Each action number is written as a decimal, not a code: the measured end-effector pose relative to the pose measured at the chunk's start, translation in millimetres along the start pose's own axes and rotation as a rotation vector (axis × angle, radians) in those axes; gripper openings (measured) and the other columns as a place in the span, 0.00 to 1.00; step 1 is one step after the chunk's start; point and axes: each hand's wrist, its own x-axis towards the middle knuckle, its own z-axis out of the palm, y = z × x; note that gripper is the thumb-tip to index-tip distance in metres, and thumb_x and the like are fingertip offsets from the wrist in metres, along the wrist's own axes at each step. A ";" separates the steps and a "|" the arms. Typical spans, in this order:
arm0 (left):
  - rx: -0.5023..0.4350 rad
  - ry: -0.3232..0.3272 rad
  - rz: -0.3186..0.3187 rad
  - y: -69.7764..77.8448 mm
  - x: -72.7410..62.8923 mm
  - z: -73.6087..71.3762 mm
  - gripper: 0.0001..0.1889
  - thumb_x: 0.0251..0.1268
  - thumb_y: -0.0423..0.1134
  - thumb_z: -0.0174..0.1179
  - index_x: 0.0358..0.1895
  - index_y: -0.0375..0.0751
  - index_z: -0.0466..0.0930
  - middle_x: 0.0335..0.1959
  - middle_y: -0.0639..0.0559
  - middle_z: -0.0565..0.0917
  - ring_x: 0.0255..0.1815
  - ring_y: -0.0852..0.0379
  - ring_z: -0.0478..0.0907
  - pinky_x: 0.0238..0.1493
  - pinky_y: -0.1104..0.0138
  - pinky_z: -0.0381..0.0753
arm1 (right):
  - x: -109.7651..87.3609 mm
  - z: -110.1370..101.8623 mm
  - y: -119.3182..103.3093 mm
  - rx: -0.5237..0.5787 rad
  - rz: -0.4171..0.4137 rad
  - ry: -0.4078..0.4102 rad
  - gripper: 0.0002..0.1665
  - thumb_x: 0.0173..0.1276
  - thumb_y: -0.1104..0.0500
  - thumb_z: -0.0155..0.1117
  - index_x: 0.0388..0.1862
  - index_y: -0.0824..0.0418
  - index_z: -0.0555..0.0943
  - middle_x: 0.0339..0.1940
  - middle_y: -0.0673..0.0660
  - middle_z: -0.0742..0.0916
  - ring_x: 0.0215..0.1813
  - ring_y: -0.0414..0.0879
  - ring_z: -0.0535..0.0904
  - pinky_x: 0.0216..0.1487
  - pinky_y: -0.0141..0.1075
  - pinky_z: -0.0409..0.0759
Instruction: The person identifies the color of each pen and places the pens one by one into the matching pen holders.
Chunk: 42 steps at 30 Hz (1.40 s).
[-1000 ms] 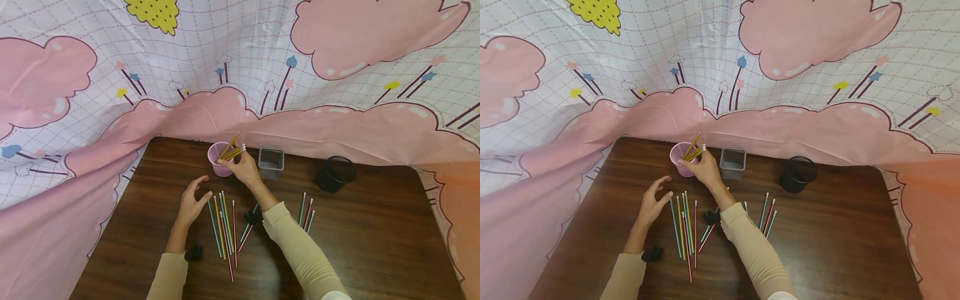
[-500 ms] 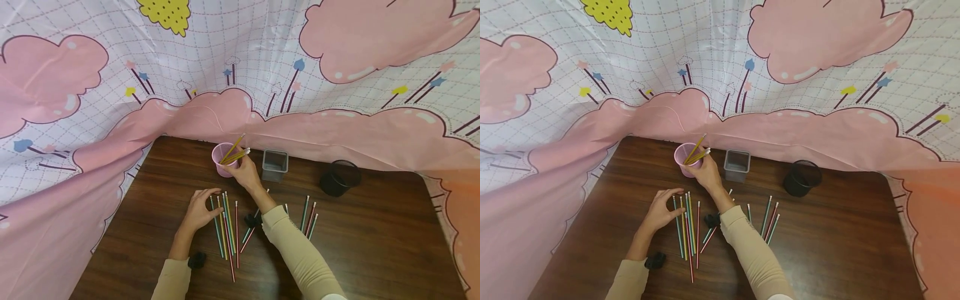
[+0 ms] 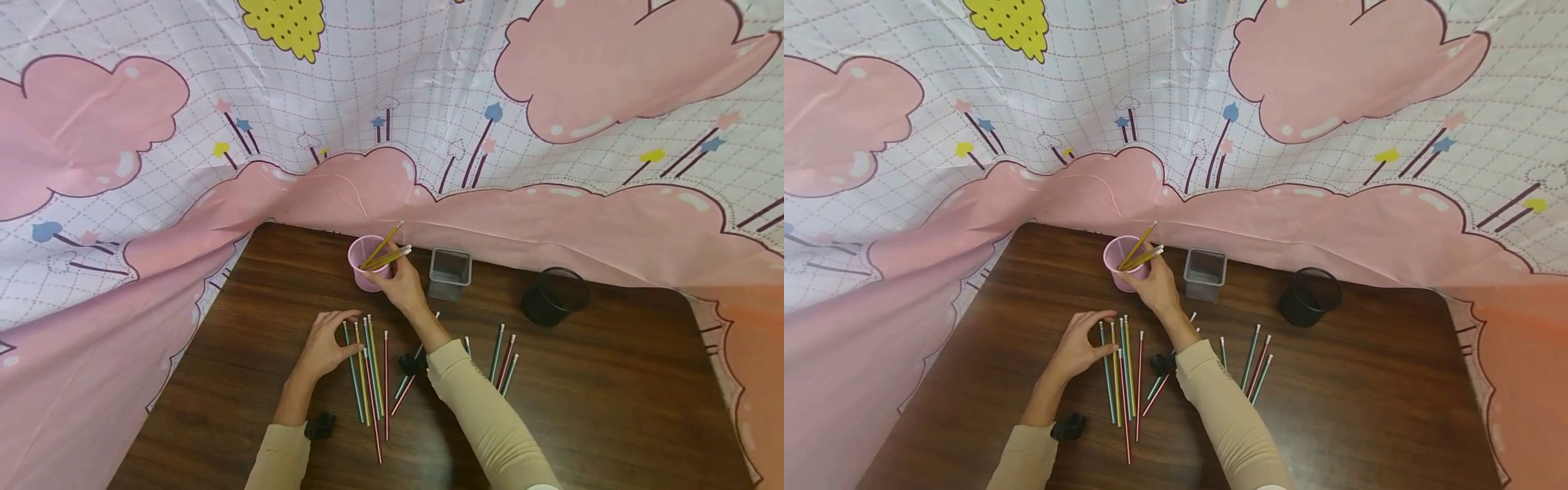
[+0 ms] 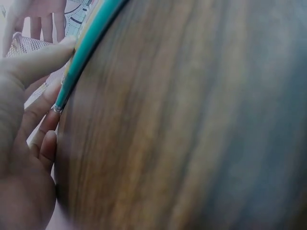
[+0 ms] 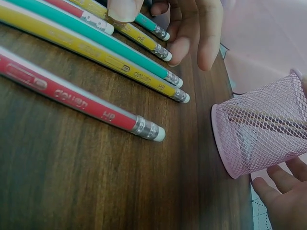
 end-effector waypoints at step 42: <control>0.227 0.098 -0.063 30.1 13.6 5.4 0.26 0.42 0.36 0.78 0.50 0.48 0.83 0.39 0.56 0.85 0.30 0.65 0.83 0.37 0.56 0.84 | -2.3 1.5 -2.5 -0.126 0.014 0.023 0.49 0.60 0.50 0.77 0.76 0.54 0.64 0.64 0.60 0.81 0.66 0.50 0.75 0.67 0.45 0.72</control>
